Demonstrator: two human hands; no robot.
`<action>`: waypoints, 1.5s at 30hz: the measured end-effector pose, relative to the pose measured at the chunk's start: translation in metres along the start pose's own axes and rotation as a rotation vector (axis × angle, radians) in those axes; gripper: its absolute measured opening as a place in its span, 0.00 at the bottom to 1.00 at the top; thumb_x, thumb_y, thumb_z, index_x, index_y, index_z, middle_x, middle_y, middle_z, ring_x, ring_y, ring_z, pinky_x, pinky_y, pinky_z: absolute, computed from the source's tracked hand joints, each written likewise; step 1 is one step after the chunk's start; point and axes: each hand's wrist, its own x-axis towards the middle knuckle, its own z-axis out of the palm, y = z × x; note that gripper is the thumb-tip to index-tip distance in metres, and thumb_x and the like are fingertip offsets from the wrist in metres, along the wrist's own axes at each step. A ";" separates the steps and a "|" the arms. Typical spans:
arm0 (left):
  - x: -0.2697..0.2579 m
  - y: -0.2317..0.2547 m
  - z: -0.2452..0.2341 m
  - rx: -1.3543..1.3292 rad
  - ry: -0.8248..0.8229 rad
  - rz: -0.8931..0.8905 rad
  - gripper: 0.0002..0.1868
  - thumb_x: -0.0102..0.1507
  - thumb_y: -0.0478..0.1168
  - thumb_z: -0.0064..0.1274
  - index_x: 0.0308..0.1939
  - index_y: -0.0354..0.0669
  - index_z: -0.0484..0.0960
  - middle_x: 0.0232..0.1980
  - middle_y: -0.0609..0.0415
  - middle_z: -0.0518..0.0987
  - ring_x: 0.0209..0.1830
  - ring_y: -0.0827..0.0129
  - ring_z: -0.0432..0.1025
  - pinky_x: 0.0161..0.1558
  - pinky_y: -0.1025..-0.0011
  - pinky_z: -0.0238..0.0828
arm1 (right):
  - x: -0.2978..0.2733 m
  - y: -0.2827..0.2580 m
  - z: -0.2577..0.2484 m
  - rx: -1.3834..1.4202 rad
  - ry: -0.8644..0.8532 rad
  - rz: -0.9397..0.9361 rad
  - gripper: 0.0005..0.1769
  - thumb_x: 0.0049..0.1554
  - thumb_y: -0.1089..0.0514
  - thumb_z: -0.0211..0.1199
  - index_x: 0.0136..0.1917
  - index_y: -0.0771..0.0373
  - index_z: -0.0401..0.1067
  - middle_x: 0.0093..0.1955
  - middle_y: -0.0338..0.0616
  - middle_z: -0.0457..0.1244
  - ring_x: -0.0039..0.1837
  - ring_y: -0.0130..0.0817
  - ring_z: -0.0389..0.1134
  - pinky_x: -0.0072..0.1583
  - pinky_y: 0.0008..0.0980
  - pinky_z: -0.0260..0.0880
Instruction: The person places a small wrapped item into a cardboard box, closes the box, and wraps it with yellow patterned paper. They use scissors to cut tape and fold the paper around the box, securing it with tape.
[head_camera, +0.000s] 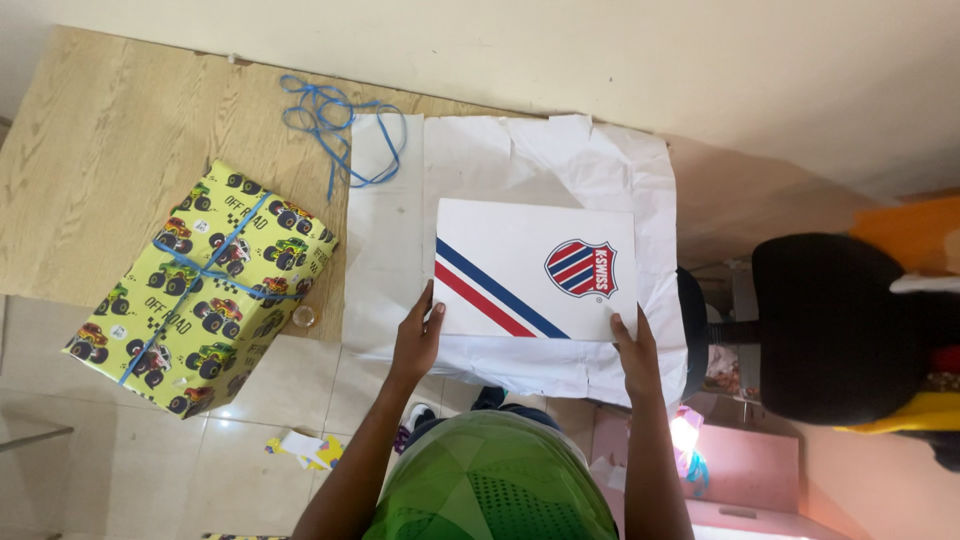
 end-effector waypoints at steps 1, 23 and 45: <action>0.002 0.002 0.001 0.001 0.010 -0.002 0.35 0.72 0.54 0.41 0.77 0.35 0.58 0.74 0.35 0.67 0.73 0.51 0.66 0.62 0.64 0.72 | 0.004 -0.003 0.002 0.018 -0.004 -0.016 0.36 0.61 0.47 0.61 0.78 0.63 0.59 0.68 0.47 0.64 0.66 0.36 0.63 0.65 0.38 0.63; -0.093 -0.123 -0.017 -0.016 0.725 -0.180 0.26 0.67 0.43 0.56 0.62 0.31 0.67 0.60 0.40 0.69 0.55 0.57 0.67 0.57 0.62 0.67 | 0.010 0.008 -0.001 0.240 -0.025 0.183 0.46 0.57 0.39 0.62 0.80 0.60 0.51 0.76 0.48 0.55 0.76 0.43 0.54 0.71 0.48 0.57; -0.075 -0.179 -0.069 -0.387 0.373 -0.488 0.38 0.67 0.52 0.51 0.77 0.42 0.58 0.79 0.47 0.60 0.78 0.59 0.55 0.73 0.64 0.50 | 0.031 0.050 -0.011 0.168 0.086 0.136 0.51 0.59 0.31 0.59 0.76 0.75 0.54 0.74 0.59 0.55 0.75 0.49 0.58 0.74 0.39 0.61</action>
